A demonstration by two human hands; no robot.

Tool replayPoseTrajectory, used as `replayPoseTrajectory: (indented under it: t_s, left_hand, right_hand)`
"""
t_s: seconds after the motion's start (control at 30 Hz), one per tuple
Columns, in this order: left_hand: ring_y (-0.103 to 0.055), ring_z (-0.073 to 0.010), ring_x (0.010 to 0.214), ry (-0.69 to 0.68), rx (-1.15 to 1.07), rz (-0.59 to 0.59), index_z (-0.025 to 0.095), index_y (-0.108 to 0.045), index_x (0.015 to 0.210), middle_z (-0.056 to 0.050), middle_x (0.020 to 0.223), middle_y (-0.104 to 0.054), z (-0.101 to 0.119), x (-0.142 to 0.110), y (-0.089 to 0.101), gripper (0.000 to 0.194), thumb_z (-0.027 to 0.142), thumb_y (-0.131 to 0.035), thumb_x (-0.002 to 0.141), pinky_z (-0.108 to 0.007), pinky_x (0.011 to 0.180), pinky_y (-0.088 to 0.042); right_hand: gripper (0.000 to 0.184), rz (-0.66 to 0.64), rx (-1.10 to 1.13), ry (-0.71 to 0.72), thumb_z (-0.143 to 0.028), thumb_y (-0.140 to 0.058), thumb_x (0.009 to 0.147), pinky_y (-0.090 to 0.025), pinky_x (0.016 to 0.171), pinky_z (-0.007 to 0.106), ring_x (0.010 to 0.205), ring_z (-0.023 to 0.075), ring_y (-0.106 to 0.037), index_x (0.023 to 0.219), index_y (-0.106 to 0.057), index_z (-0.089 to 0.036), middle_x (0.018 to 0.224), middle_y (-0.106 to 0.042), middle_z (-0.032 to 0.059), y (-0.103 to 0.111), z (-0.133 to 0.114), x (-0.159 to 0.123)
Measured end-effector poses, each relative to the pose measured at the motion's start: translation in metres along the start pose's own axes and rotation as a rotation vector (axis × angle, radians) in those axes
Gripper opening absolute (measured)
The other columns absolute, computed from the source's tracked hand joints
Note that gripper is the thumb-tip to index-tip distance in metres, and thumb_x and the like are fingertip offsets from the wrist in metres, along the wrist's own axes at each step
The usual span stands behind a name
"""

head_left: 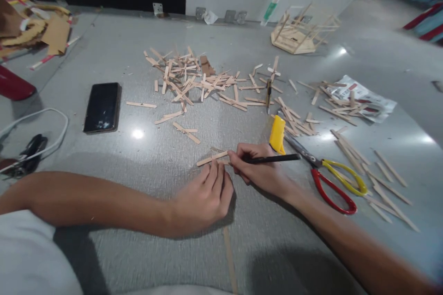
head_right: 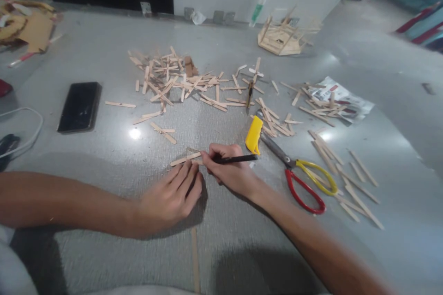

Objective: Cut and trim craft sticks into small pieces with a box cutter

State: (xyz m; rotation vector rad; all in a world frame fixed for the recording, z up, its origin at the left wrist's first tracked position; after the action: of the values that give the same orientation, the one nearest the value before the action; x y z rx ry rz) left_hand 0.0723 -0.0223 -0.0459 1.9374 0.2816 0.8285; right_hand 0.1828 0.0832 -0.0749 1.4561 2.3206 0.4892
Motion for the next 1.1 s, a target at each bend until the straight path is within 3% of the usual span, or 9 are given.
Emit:
replayPoseTrajectory:
  t_s: [0.4, 0.73, 1.1]
  left_hand:
    - [-0.075, -0.0305, 0.101, -0.051, 0.054, 0.093, -0.002, -0.069, 0.109, -0.021, 0.105, -0.077, 0.0058, -0.0031, 0.0048, 0.030, 0.019, -0.055, 0.093, -0.043, 0.099, -0.055]
    - [-0.075, -0.0323, 0.097, -0.085, 0.071, 0.019, -0.004, -0.068, 0.113, -0.023, 0.105, -0.076, 0.0042, 0.0006, 0.0014, 0.032, 0.018, -0.056, 0.093, -0.043, 0.085, -0.057]
    - [-0.074, -0.0320, 0.097, -0.090, 0.079, 0.012, -0.004, -0.067, 0.114, -0.023, 0.107, -0.075, 0.0054, -0.0001, -0.0004, 0.031, 0.017, -0.054, 0.095, -0.047, 0.090, -0.056]
  right_hand:
    - [0.046, 0.016, 0.050, -0.014, -0.048, -0.066, 0.092, -0.032, 0.036, 0.020, 0.031, 0.0065, -0.044, 0.057, -0.052, -0.021, 0.039, -0.047, -0.0069, 0.0000, -0.0032, -0.0009]
    - [0.047, 0.033, 0.016, -0.015, -0.050, -0.063, 0.093, -0.030, 0.033, 0.020, 0.029, 0.0064, -0.041, 0.057, -0.050, -0.022, 0.037, -0.046, -0.0074, 0.0005, 0.0002, -0.0011]
    - [0.051, 0.037, -0.031, 0.005, -0.055, -0.057, 0.095, -0.031, 0.034, 0.022, 0.032, 0.0074, -0.043, 0.057, -0.049, -0.022, 0.040, -0.047, -0.0055, 0.0010, -0.0016, -0.0016]
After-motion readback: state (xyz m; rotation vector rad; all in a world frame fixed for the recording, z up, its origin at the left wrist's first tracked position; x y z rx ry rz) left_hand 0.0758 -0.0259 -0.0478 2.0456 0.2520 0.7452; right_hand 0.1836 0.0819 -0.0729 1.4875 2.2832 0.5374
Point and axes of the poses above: each hand's wrist, its own x-axis towards the middle knuckle, its own y-axis out of the back of the hand, z = x × y, the point moved 7 cm from there along x, towards the middle knuckle
